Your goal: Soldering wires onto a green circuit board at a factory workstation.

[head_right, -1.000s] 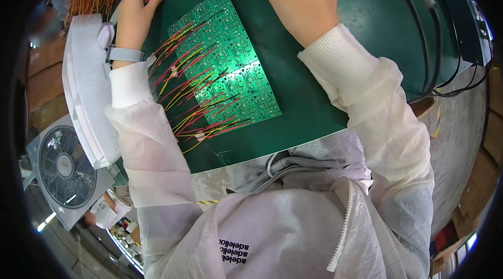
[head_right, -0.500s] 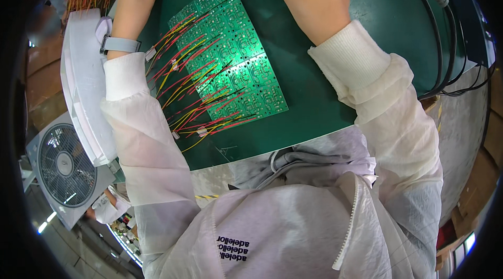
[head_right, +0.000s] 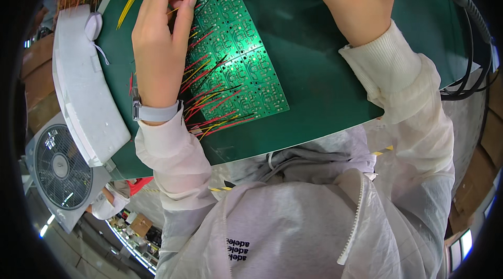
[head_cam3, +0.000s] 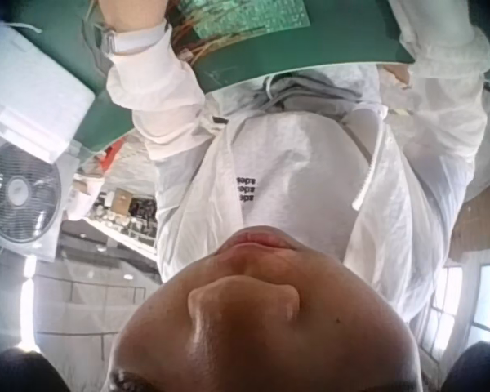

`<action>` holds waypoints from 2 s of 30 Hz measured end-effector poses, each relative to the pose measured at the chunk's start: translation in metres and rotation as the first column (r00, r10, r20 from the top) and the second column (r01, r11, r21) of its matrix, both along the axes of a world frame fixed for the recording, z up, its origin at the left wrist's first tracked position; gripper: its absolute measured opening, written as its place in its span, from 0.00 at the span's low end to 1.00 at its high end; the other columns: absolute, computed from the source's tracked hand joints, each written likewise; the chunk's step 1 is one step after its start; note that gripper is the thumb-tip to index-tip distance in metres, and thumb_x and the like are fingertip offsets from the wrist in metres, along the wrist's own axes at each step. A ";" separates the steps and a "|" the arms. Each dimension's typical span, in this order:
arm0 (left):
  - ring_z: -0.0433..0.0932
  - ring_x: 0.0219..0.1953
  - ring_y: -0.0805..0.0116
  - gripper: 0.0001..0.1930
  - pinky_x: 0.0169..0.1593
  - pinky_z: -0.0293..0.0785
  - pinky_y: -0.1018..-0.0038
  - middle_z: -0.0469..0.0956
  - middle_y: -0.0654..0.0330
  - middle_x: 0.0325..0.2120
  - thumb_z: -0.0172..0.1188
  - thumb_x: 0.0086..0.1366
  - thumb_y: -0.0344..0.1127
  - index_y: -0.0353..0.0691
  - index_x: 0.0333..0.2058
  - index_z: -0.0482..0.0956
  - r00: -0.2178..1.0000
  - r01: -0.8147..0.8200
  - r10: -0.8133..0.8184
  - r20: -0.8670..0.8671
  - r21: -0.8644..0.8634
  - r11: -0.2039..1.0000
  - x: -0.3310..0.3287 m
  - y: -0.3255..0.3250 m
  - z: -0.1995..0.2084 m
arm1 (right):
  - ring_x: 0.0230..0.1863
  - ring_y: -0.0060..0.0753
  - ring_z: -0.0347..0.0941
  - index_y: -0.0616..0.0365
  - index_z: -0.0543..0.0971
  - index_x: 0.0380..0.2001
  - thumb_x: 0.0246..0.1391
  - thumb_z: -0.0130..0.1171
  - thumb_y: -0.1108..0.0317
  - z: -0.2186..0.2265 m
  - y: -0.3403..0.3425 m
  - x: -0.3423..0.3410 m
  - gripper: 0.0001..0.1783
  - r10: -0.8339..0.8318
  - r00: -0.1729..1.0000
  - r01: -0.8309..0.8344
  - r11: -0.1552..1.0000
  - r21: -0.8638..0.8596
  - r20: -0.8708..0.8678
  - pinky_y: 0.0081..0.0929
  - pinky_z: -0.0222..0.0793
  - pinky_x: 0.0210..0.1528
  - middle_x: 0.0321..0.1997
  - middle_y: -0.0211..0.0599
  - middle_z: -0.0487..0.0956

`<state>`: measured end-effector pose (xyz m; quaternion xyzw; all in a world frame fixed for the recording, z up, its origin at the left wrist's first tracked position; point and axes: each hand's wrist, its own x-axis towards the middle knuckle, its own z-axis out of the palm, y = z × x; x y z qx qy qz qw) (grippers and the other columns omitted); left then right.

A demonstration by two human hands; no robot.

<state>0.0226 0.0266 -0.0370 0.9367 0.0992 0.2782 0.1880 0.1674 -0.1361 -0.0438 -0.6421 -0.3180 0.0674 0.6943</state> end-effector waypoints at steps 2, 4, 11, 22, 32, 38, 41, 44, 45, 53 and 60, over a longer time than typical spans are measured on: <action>0.73 0.27 0.64 0.04 0.32 0.71 0.71 0.72 0.57 0.27 0.59 0.58 0.25 0.33 0.31 0.72 1.000 0.003 -0.003 -0.016 -0.010 1.000 -0.002 0.001 -0.002 | 0.24 0.14 0.61 0.58 0.65 0.29 0.47 0.63 0.62 -0.003 0.002 -0.001 0.17 -0.036 0.986 0.025 0.997 0.067 0.166 0.14 0.57 0.28 0.24 0.28 0.70; 0.73 0.28 0.69 0.04 0.34 0.72 0.75 0.73 0.59 0.28 0.59 0.60 0.26 0.32 0.32 0.74 1.000 0.001 -0.002 -0.026 -0.030 1.000 -0.004 0.001 -0.003 | 0.24 0.14 0.60 0.58 0.65 0.29 0.47 0.63 0.62 -0.006 0.004 -0.003 0.17 -0.023 0.969 0.005 0.997 0.072 0.246 0.14 0.56 0.28 0.23 0.28 0.70; 0.73 0.28 0.71 0.05 0.32 0.70 0.78 0.74 0.62 0.28 0.61 0.58 0.28 0.35 0.32 0.75 0.999 -0.030 0.030 -0.019 -0.001 1.000 -0.004 0.003 -0.003 | 0.23 0.14 0.60 0.60 0.65 0.28 0.46 0.63 0.63 -0.006 0.007 -0.004 0.17 0.099 0.977 -0.136 0.971 0.196 0.188 0.13 0.55 0.27 0.23 0.30 0.70; 0.71 0.26 0.65 0.05 0.30 0.68 0.72 0.72 0.60 0.24 0.63 0.54 0.28 0.37 0.27 0.76 0.997 -0.074 0.074 -0.007 -0.123 0.990 -0.002 -0.003 -0.003 | 0.21 0.13 0.61 0.62 0.67 0.25 0.44 0.64 0.64 -0.010 0.003 -0.005 0.17 0.033 0.941 -0.041 0.999 0.019 0.336 0.12 0.56 0.23 0.22 0.30 0.71; 0.69 0.25 0.73 0.05 0.30 0.68 0.78 0.74 0.63 0.25 0.63 0.56 0.28 0.36 0.30 0.77 0.997 -0.074 0.073 -0.015 -0.110 0.991 -0.003 -0.002 -0.001 | 0.21 0.12 0.62 0.63 0.67 0.25 0.43 0.63 0.65 -0.019 0.005 -0.001 0.15 0.081 0.958 -0.120 0.985 0.127 0.274 0.11 0.59 0.24 0.21 0.30 0.72; 0.69 0.25 0.77 0.05 0.32 0.69 0.82 0.75 0.65 0.25 0.63 0.57 0.27 0.35 0.31 0.78 0.996 -0.081 0.078 -0.034 -0.101 0.992 -0.004 -0.002 0.000 | 0.21 0.11 0.62 0.62 0.67 0.25 0.43 0.63 0.65 -0.010 0.003 -0.009 0.16 0.081 0.948 -0.101 0.994 0.049 0.309 0.11 0.58 0.24 0.21 0.30 0.72; 0.70 0.24 0.74 0.04 0.30 0.69 0.79 0.73 0.63 0.25 0.63 0.56 0.27 0.35 0.30 0.77 0.998 -0.070 0.069 -0.016 -0.117 0.991 -0.003 -0.002 -0.002 | 0.21 0.11 0.61 0.62 0.67 0.25 0.43 0.63 0.65 -0.013 0.005 -0.009 0.16 0.050 0.973 -0.077 0.991 0.114 0.226 0.11 0.58 0.24 0.21 0.29 0.71; 0.70 0.23 0.70 0.04 0.28 0.68 0.75 0.72 0.61 0.24 0.63 0.55 0.26 0.36 0.28 0.76 0.998 -0.055 0.057 0.010 -0.130 0.990 -0.002 -0.002 -0.003 | 0.21 0.11 0.61 0.62 0.68 0.25 0.43 0.64 0.65 -0.017 0.006 -0.005 0.16 0.069 0.971 -0.100 0.987 0.126 0.230 0.12 0.57 0.24 0.21 0.29 0.71; 0.70 0.23 0.70 0.04 0.29 0.68 0.75 0.72 0.61 0.24 0.63 0.55 0.26 0.36 0.28 0.76 0.998 -0.052 0.055 0.019 -0.136 0.989 -0.002 -0.002 -0.003 | 0.21 0.11 0.61 0.62 0.68 0.25 0.42 0.64 0.65 -0.016 0.006 -0.004 0.16 0.079 0.967 -0.110 0.987 0.119 0.242 0.12 0.57 0.24 0.21 0.29 0.71; 0.71 0.24 0.69 0.04 0.29 0.68 0.75 0.72 0.60 0.25 0.62 0.55 0.26 0.35 0.28 0.76 0.999 -0.040 0.041 0.008 -0.123 0.992 -0.002 -0.001 -0.002 | 0.21 0.12 0.61 0.63 0.68 0.24 0.42 0.64 0.64 -0.002 0.006 -0.009 0.17 0.014 0.912 -0.007 1.000 -0.020 0.410 0.12 0.56 0.24 0.21 0.30 0.71; 0.71 0.24 0.68 0.04 0.30 0.69 0.74 0.73 0.60 0.25 0.62 0.55 0.25 0.35 0.28 0.76 0.999 -0.034 0.036 0.014 -0.130 0.991 -0.002 -0.001 -0.002 | 0.19 0.11 0.60 0.63 0.68 0.24 0.41 0.65 0.63 -0.003 0.004 -0.005 0.17 0.081 0.911 -0.070 0.997 -0.041 0.404 0.12 0.55 0.20 0.19 0.29 0.71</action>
